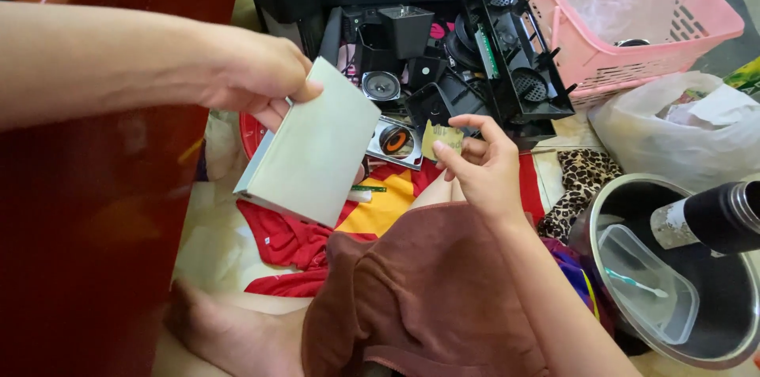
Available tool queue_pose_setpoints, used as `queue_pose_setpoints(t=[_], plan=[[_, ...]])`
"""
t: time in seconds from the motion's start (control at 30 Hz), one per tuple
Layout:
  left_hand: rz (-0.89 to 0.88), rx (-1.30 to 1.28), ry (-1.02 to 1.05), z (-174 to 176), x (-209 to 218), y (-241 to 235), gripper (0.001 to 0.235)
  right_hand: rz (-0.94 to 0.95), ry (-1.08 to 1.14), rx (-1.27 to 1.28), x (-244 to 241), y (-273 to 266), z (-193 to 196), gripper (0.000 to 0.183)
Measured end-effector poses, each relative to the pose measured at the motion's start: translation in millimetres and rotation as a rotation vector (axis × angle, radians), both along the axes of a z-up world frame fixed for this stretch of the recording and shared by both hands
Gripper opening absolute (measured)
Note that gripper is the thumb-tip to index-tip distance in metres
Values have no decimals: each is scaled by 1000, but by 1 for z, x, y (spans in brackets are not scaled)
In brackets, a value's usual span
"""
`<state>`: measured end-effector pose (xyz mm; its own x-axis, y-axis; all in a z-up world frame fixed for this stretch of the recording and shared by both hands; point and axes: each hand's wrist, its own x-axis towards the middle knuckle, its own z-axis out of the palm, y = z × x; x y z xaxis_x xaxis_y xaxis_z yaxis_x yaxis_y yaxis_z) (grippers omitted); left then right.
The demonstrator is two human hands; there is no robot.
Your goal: The person sits on the floor and scrubs a silver metal box with a yellow sponge. They wipe the top, sides, and bottom surfaces of the box, turning it over to clean different areas. The person then places the box down and picks up a white rectangular object to wipe it with the sponge.
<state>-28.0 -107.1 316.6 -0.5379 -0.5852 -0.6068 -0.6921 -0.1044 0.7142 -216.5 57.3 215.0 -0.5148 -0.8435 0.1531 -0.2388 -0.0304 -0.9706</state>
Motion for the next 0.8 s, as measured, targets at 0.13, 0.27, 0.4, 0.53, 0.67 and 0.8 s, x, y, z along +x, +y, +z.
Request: queue_pose_setpoints(t=[0.13, 0.27, 0.4, 0.53, 0.67, 0.8], plan=[[-55, -45, 13, 10, -10, -11, 34, -11, 2, 32, -2, 1, -4, 33], [-91, -105, 75, -9, -30, -42, 35, -36, 4, 48, -1, -1, -8, 32], [-76, -164, 44, -18, -52, -24, 32, 62, -35, -27, 5, -2, -3, 32], [-12, -24, 188, -91, -76, -51, 30, 1, 9, 13, 11, -7, -7, 32], [24, 31, 159, -98, -69, -33, 32, 57, 43, 41, 21, -6, -12, 34], [51, 78, 90, -100, -61, -16, 35, 189, 109, 100, 34, -3, -26, 35]])
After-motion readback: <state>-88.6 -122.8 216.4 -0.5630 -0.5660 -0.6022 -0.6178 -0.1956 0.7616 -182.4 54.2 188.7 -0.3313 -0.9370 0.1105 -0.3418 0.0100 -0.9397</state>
